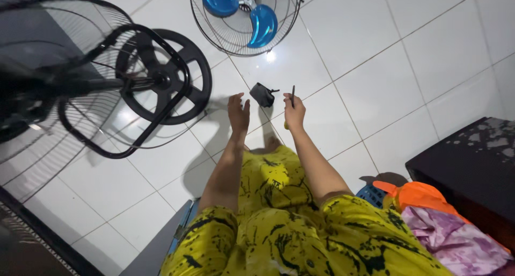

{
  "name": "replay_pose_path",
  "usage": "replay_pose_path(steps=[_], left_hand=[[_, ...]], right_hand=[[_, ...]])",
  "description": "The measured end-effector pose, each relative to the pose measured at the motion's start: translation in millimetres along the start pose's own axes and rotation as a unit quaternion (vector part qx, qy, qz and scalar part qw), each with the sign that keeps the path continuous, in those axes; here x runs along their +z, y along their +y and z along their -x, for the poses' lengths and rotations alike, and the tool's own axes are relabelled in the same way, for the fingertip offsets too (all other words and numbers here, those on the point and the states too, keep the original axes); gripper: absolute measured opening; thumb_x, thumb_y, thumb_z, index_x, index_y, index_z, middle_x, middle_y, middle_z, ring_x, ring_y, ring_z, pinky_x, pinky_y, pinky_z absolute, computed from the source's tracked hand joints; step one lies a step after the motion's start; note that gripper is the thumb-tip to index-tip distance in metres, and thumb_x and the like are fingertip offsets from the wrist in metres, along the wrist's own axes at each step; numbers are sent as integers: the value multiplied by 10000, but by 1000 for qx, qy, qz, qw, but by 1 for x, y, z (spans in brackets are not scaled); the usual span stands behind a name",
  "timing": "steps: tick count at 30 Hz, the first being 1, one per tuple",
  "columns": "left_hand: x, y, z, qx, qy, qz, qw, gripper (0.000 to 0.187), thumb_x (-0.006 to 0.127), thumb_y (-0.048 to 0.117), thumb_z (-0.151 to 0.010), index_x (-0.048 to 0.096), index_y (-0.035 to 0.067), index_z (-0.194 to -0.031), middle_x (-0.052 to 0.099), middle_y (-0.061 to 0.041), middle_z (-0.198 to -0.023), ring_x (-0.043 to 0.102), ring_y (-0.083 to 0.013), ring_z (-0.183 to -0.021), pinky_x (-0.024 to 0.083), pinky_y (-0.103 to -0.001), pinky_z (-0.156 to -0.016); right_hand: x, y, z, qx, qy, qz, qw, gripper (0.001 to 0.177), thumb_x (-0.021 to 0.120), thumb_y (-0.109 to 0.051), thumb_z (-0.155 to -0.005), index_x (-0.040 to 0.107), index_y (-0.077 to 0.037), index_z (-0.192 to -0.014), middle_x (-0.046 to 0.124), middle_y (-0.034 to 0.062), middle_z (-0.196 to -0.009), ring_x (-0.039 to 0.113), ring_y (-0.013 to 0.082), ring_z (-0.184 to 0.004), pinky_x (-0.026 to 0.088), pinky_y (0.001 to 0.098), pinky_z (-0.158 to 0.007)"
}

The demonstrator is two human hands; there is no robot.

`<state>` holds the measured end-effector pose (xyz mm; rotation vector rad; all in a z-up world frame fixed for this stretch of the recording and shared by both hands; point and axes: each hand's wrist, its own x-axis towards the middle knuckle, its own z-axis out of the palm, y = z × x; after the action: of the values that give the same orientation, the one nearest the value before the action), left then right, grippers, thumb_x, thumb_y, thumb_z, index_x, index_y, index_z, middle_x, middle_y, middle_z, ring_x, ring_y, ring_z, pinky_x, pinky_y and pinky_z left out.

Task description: The person cleans a wall-mounted fan by wiping the front grille and blades with a cloth, then uses a screwdriver to remove the grille and continues cleaning the internal components.

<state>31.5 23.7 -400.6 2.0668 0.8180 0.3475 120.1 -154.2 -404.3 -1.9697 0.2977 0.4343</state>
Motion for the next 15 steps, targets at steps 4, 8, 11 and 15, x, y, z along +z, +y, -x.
replay_pose_path(steps=[4, 8, 11, 15], left_hand=[[39, -42, 0, -46, 4, 6, 999, 277, 733, 46, -892, 672, 54, -1162, 637, -134, -1066, 648, -262, -844, 552, -367, -756], [74, -84, -4, -54, 16, 17, 998, 260, 693, 26, -894, 669, 38, -1153, 630, -148, -1066, 651, -285, -858, 558, -370, -753], [99, -114, -12, -89, 19, 2, 996, 245, 681, 27, -895, 685, 42, -1139, 647, -152, -1076, 664, -276, -848, 556, -385, -779], [129, -155, -17, -92, 28, -17, 995, 264, 688, 21, -871, 691, 28, -1134, 655, -161, -1069, 653, -302, -896, 542, -410, -817]], right_hand=[[20, 36, -5, 16, -20, -25, 999, 203, 621, -145, -995, 739, -67, -1140, 723, 44, -888, 599, 86, -663, 502, 264, -601], [38, 69, -11, 18, -20, 4, 1000, 212, 619, -159, -996, 742, -69, -1144, 732, 40, -886, 617, 85, -670, 513, 261, -610], [51, 92, -20, 18, -27, 7, 999, 218, 611, -168, -1008, 735, -68, -1156, 735, 34, -911, 633, 80, -693, 531, 253, -639], [69, 117, -28, 46, -28, -2, 999, 215, 628, -184, -1004, 746, -66, -1140, 729, 27, -893, 621, 79, -672, 518, 261, -614]])
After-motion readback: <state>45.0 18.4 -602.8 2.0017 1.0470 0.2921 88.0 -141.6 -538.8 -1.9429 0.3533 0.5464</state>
